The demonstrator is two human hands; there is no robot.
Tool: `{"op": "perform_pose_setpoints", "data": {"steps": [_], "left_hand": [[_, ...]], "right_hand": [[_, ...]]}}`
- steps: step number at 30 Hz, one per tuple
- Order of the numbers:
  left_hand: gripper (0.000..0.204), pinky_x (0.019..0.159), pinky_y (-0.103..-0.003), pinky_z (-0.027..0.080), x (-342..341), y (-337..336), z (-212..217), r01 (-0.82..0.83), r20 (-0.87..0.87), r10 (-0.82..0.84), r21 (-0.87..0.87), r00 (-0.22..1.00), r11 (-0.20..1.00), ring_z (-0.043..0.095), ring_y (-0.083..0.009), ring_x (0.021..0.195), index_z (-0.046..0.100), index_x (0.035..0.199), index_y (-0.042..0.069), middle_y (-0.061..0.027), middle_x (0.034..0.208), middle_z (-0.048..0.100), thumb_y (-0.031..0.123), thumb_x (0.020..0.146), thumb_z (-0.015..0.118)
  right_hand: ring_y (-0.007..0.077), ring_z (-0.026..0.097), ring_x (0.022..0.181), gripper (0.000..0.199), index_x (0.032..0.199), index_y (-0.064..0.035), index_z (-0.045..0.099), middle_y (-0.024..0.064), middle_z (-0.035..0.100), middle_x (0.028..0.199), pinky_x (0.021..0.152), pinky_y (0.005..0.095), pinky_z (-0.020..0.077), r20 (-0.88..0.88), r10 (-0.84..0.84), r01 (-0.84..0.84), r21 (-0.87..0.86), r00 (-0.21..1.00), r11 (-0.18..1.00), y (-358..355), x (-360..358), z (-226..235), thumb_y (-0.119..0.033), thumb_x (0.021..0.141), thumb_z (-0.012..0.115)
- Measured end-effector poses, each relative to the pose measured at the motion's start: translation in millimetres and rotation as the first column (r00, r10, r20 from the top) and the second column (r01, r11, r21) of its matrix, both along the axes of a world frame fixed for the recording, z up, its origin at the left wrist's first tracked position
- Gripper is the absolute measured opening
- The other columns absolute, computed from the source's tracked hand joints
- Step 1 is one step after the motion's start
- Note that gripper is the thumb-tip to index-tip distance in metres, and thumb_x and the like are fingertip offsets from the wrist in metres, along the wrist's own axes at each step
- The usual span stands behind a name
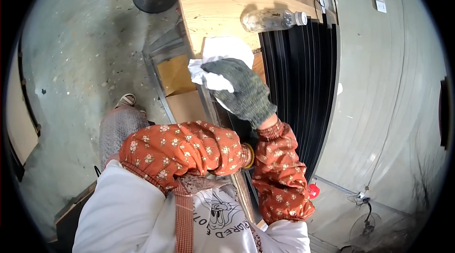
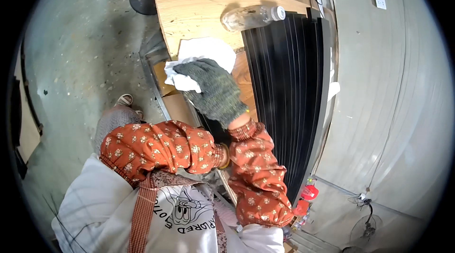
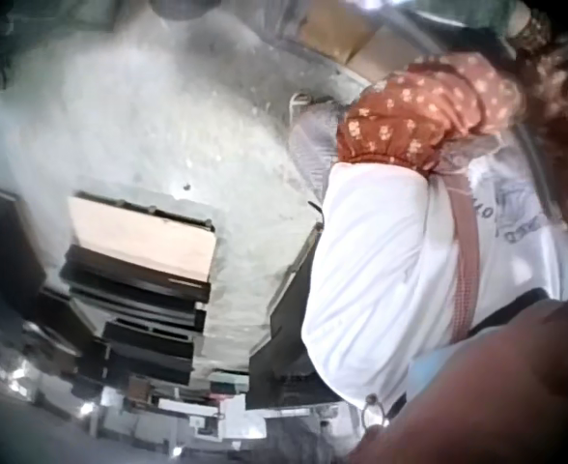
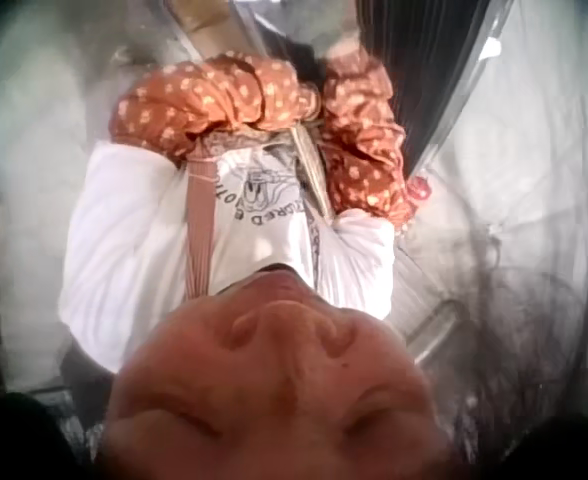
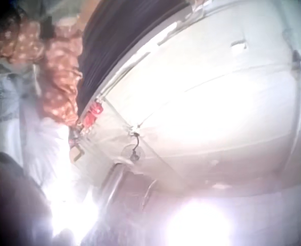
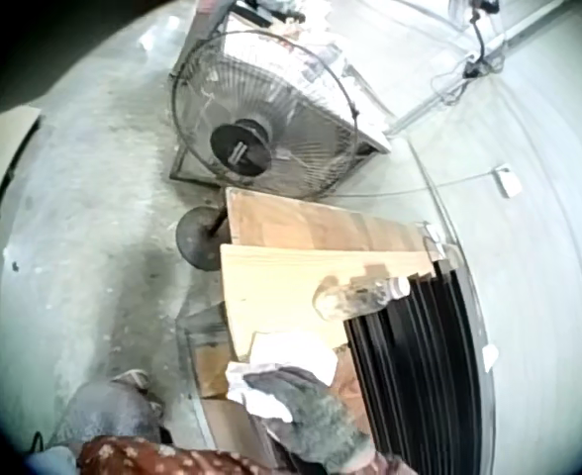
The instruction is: The person sands black panels with a sanding block and wipes them down with a cloth on a workbench.
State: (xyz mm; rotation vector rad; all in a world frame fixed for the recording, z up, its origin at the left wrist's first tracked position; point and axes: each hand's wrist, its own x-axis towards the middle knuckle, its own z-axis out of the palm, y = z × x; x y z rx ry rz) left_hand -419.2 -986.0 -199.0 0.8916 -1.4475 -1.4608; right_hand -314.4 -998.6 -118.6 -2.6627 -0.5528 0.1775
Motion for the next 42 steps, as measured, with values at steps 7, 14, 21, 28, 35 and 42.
{"op": "perform_pose_setpoints", "data": {"steps": [7, 14, 21, 28, 35, 42], "left_hand": [[0.042, 0.096, -0.041, 0.043, 6, -14, 16, 0.072, 0.347, -0.014, -0.154, 0.938, 0.985, 0.057, -0.0258, 0.112, 0.066, 0.115, 0.012, -0.0079, 0.121, 0.062, 0.035, 0.084, 0.052], [0.04, 0.094, -0.041, 0.044, 13, -12, 22, 0.111, 0.529, 0.025, -0.224, 0.848, 0.968, 0.058, -0.0264, 0.111, 0.067, 0.114, 0.012, -0.0087, 0.119, 0.063, 0.034, 0.082, 0.054], [0.039, 0.092, -0.04, 0.046, 27, -16, 31, 0.202, 0.659, 0.005, -0.238, 0.752, 0.95, 0.06, -0.0269, 0.109, 0.068, 0.112, 0.012, -0.0095, 0.117, 0.065, 0.032, 0.081, 0.056], [0.038, 0.09, -0.04, 0.048, 52, -21, 41, 0.366, 0.844, -0.093, -0.127, 0.528, 0.922, 0.061, -0.0274, 0.107, 0.07, 0.11, 0.012, -0.0104, 0.115, 0.066, 0.03, 0.079, 0.058], [0.03, 0.079, -0.043, 0.053, 20, -26, 50, 0.345, 0.894, 0.046, -0.218, 0.445, 0.913, 0.067, -0.0308, 0.093, 0.075, 0.097, 0.013, -0.0106, 0.101, 0.071, 0.023, 0.071, 0.062], [0.028, 0.068, -0.045, 0.052, 46, -37, 83, 0.368, 0.904, 0.055, -0.227, 0.424, 0.902, 0.067, -0.0318, 0.083, 0.075, 0.091, 0.011, -0.0114, 0.09, 0.071, 0.027, 0.07, 0.066]], "right_hand": [[0.0284, 0.067, 0.087, 0.042, 0.116, -0.0079, 0.063, 0.0155, 0.069, 0.098, 0.079, 0.0356, 0.0515, -0.119, -0.619, 0.621, -0.019, 0.776, 0.783, 6, 24, 0, -0.035, 0.084, 0.069], [0.0114, 0.061, 0.086, 0.037, 0.117, 0.0, 0.06, 0.0088, 0.067, 0.096, 0.077, 0.0268, 0.0507, -0.396, -0.593, 0.695, 0.565, 0.701, 0.444, -13, -43, 19, -0.018, 0.086, 0.068], [0.0295, 0.063, 0.1, 0.029, 0.109, -0.014, 0.067, 0.0101, 0.067, 0.107, 0.088, 0.0403, 0.0479, 0.083, -0.312, 0.309, 0.048, 0.947, 0.95, 17, -8, 0, -0.025, 0.082, 0.064], [0.025, 0.067, 0.087, 0.032, 0.108, -0.0084, 0.067, 0.0136, 0.07, 0.096, 0.077, 0.0366, 0.0517, -0.137, -0.742, 0.75, 0.227, 0.656, 0.621, -7, 13, 15, -0.029, 0.084, 0.064], [0.022, 0.067, 0.089, 0.038, 0.116, -0.0019, 0.063, 0.0127, 0.069, 0.1, 0.079, 0.0318, 0.0534, 0.452, -0.805, 0.731, 0.383, 0.385, 0.565, -65, -164, 105, -0.017, 0.081, 0.069], [0.0279, 0.062, 0.104, 0.053, 0.123, -0.0006, 0.057, 0.0171, 0.063, 0.113, 0.091, 0.0372, 0.0471, 0.304, -0.949, 0.949, 0.314, -0.084, 0.017, -23, -320, 11, -0.038, 0.086, 0.064]]}}
